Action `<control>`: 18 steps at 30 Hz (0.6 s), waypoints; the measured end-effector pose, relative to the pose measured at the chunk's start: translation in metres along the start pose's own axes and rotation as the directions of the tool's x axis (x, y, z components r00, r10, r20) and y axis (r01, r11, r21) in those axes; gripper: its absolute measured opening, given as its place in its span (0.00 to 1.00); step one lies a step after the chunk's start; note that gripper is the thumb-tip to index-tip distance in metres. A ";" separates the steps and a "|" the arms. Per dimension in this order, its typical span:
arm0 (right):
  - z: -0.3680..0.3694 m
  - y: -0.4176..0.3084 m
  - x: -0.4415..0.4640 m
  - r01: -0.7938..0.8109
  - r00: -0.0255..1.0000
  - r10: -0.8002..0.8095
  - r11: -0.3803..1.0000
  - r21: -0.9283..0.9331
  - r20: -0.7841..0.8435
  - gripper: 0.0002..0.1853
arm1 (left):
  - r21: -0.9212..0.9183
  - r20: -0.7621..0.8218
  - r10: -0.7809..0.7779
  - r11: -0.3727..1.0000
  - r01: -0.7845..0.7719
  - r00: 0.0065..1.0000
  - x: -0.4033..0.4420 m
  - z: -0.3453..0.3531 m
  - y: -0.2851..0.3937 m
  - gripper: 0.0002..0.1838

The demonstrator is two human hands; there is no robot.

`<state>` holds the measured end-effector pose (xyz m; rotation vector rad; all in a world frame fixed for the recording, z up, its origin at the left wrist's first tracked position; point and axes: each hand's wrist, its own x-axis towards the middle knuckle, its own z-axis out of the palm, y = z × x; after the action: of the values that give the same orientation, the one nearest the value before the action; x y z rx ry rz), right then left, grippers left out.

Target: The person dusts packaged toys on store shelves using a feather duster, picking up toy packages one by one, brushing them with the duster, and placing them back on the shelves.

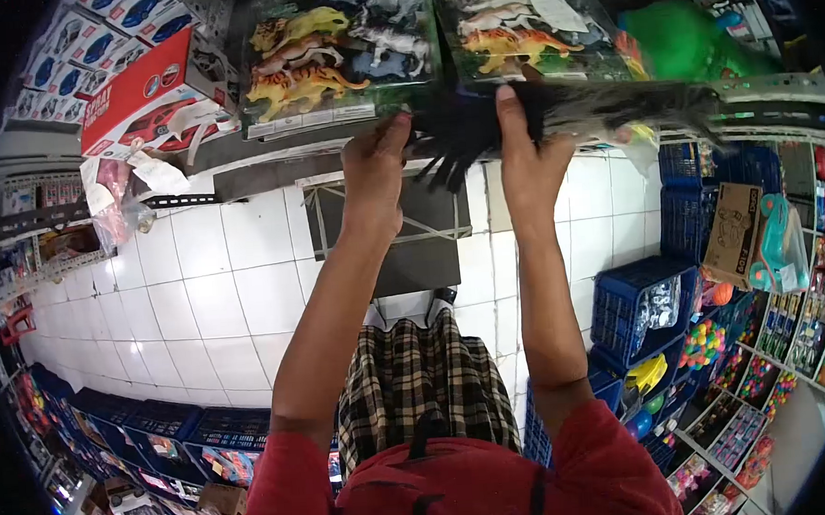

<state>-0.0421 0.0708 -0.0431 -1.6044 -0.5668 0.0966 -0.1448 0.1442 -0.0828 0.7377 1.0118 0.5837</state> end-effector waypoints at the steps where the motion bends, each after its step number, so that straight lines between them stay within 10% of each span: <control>1: -0.009 -0.006 0.005 -0.100 0.995 0.100 0.994 0.049 -0.012 0.15 | 0.028 0.039 0.004 1.000 -0.005 0.999 0.001 0.008 -0.001 0.18; 9: -0.057 0.034 0.039 -0.375 0.841 0.481 0.849 0.373 -0.250 0.21 | -0.220 0.175 -0.143 0.959 0.180 0.974 0.022 0.069 -0.016 0.21; 18: -0.055 0.058 0.067 -0.450 0.836 0.547 0.645 0.617 0.038 0.10 | -0.386 0.160 -0.174 0.895 0.223 0.972 0.052 0.092 -0.026 0.14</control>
<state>0.0550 0.0482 -0.0736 -1.0683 0.0704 0.5217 -0.0372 0.1412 -0.0999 0.2949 0.8062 0.5381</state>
